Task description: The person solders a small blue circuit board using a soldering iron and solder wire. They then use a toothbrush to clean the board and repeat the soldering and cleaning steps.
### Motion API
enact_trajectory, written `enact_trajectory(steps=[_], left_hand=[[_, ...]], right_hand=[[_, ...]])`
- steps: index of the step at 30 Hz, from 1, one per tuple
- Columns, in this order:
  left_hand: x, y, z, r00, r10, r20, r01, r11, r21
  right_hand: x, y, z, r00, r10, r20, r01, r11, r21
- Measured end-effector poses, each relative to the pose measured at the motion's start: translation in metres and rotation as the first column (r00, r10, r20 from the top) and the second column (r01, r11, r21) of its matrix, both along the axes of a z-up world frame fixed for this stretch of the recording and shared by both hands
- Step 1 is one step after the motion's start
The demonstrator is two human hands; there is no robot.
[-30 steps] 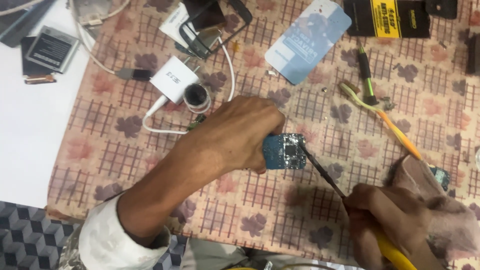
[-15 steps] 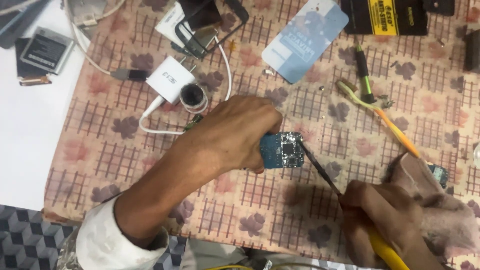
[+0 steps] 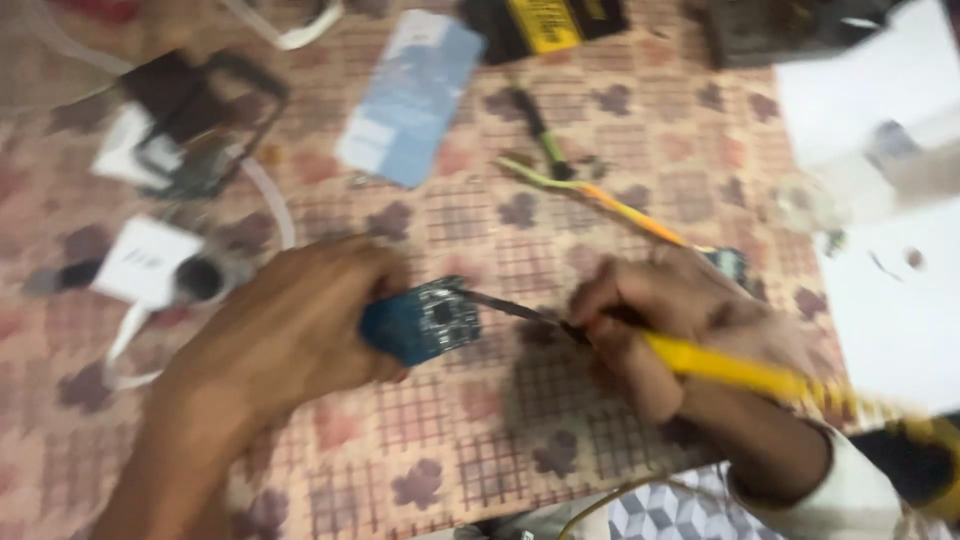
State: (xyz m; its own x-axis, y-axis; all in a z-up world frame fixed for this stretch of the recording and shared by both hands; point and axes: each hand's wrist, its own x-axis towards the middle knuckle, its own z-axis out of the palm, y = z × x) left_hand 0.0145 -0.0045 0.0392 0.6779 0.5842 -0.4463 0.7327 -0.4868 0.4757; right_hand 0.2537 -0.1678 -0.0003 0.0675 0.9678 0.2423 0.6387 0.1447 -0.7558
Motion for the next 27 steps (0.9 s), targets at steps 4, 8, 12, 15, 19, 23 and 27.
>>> enact_trajectory(steps=[4, 8, 12, 15, 19, 23, 27], left_hand=[[0.003, 0.0, -0.003, 0.992, 0.043, -0.122, -0.049, 0.998, -0.049], [-0.001, 0.004, -0.01, 0.998, 0.033, -0.048, -0.038, 0.995, -0.095], [-0.007, 0.011, -0.014, 0.997, 0.05, 0.056, -0.042, 0.99, -0.131], [-0.014, 0.01, -0.023, 0.994, 0.003, 0.112, 0.011, 0.992, -0.122], [-0.017, 0.008, -0.022, 0.97, -0.042, 0.241, 0.075, 0.989, -0.127], [-0.014, 0.002, -0.005, 0.978, -0.049, 0.201, 0.067, 0.994, -0.086], [-0.01, -0.005, 0.007, 0.995, -0.018, 0.099, 0.024, 0.998, -0.053]], right_hand=[[0.007, 0.02, -0.008, 0.603, 0.148, -0.784, -0.029, 0.986, 0.164], [0.02, 0.032, -0.011, 0.321, -0.015, -0.947, 0.081, 0.997, 0.012], [0.026, 0.035, -0.004, 0.24, -0.044, -0.97, 0.1, 0.995, -0.02], [0.028, 0.032, -0.01, 0.217, 0.019, -0.976, 0.05, 0.998, 0.03], [0.048, 0.032, -0.014, 0.15, 0.11, -0.983, -0.024, 0.994, 0.107], [0.056, 0.032, -0.021, 0.085, 0.2, -0.976, -0.053, 0.979, 0.196], [0.054, 0.034, -0.02, 0.115, 0.158, -0.981, -0.026, 0.987, 0.156]])
